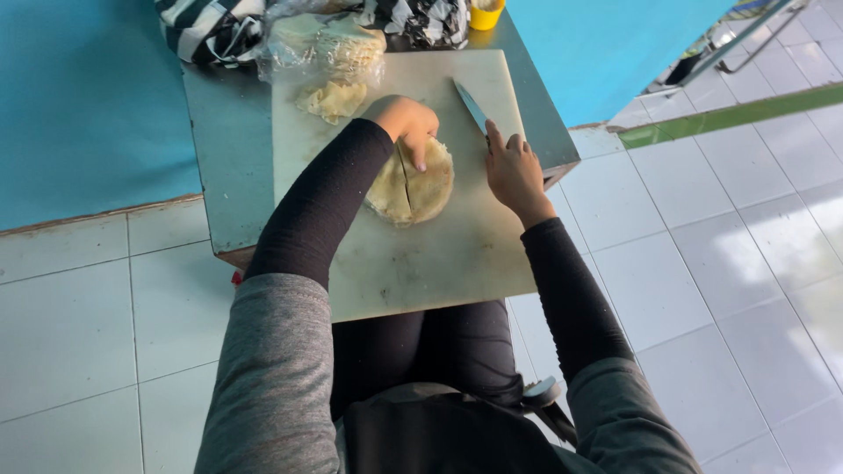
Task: The person stretches thin dough sheets by hand, pulling their edges to widen them, and stacks the stretched sheets into a round pile on a cutting board. They then press the stack, cut it in half with a knife, and cut one half into smaller pieces.
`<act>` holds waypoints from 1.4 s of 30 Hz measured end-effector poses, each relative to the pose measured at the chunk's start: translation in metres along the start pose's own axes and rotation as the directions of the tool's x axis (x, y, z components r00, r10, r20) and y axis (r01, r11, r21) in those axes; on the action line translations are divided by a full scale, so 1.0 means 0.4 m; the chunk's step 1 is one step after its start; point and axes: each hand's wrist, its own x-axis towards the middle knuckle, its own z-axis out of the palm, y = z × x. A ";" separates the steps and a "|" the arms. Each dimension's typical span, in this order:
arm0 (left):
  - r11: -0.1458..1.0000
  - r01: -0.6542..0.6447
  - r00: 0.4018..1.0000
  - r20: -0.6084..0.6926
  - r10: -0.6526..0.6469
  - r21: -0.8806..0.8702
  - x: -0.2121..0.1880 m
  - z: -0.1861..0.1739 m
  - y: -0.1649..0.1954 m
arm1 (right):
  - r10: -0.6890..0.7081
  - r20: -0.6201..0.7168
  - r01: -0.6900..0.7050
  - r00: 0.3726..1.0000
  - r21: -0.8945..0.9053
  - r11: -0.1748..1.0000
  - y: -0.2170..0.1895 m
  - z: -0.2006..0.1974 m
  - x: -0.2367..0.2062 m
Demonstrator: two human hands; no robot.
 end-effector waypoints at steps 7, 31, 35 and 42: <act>0.998 0.045 0.992 0.123 -0.039 -0.045 0.012 0.000 -0.023 | -0.017 -0.043 0.018 0.999 0.025 1.000 0.069 0.021 0.020; 0.929 -0.142 0.990 -0.052 0.132 -0.341 0.033 -0.041 -0.060 | -0.107 0.060 -0.046 0.992 0.990 0.134 -0.041 -0.022 0.001; 0.728 -0.130 0.973 -0.230 -0.039 -0.673 -0.011 -0.007 -0.064 | -0.257 0.344 -0.365 0.903 0.930 -0.036 -0.031 -0.037 0.043; 0.523 0.067 0.671 -0.349 -0.653 -0.850 -0.232 0.206 0.017 | -0.332 0.620 -0.588 0.711 0.783 0.204 0.004 -0.023 0.226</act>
